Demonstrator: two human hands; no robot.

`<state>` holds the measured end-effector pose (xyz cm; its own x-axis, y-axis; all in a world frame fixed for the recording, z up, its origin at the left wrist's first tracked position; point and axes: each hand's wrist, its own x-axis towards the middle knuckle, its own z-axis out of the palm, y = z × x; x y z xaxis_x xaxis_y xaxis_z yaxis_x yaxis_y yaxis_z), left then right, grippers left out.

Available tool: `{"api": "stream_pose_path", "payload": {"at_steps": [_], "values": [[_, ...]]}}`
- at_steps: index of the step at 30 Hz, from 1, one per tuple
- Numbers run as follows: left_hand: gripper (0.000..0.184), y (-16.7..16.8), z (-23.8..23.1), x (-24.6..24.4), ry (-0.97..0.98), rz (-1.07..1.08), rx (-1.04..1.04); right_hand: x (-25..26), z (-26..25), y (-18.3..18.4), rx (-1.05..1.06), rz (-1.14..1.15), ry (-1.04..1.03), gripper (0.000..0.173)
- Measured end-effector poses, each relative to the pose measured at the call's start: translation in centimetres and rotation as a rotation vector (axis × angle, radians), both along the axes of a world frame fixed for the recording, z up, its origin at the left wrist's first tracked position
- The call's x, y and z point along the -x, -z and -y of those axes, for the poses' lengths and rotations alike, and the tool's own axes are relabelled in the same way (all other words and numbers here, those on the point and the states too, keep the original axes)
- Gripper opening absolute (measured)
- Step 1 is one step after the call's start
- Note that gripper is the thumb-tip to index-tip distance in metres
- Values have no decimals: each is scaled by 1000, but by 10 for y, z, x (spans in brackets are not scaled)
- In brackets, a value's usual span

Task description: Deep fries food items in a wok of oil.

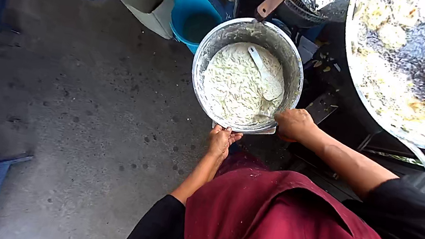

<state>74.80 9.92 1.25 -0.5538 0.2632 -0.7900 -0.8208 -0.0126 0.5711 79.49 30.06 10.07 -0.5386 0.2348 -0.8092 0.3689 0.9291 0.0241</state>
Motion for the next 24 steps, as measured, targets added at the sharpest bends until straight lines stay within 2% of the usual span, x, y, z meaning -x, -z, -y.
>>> {"api": "stream_pose_path", "payload": {"at_steps": [3, 6, 8, 11, 14, 16, 18, 20, 22, 24], "values": [[18, 0, 1, 0, 8, -8, -5, -2, -4, -23, -58, -28, 28, 16], [18, 0, 0, -1, 2, -4, -11, -2, -5, -18, -152, -48, 103, 14], [18, -1, -2, -2, -8, 2, -6, -3, -6, -7, -114, -44, 88, 14], [19, 1, -1, -1, -8, 7, -3, 1, -12, -12, -27, 5, 6, 16], [21, 3, -1, 0, 0, 2, -20, 6, -18, -21, -41, -14, -16, 18], [20, 4, -1, -1, 4, -3, -18, 4, -16, -11, -54, -57, -11, 17], [20, 4, -1, -1, -2, -2, -14, -1, -12, 3, -13, -56, -81, 17], [20, 4, -1, 0, -8, 1, -12, -3, -9, -6, 12, -37, -155, 17], [20, 4, -1, -1, -8, 6, -7, -4, -15, -21, 2, -59, -140, 17], [19, 4, -1, -1, -5, 4, -8, -3, -23, -21, -40, -87, -63, 19]]}}
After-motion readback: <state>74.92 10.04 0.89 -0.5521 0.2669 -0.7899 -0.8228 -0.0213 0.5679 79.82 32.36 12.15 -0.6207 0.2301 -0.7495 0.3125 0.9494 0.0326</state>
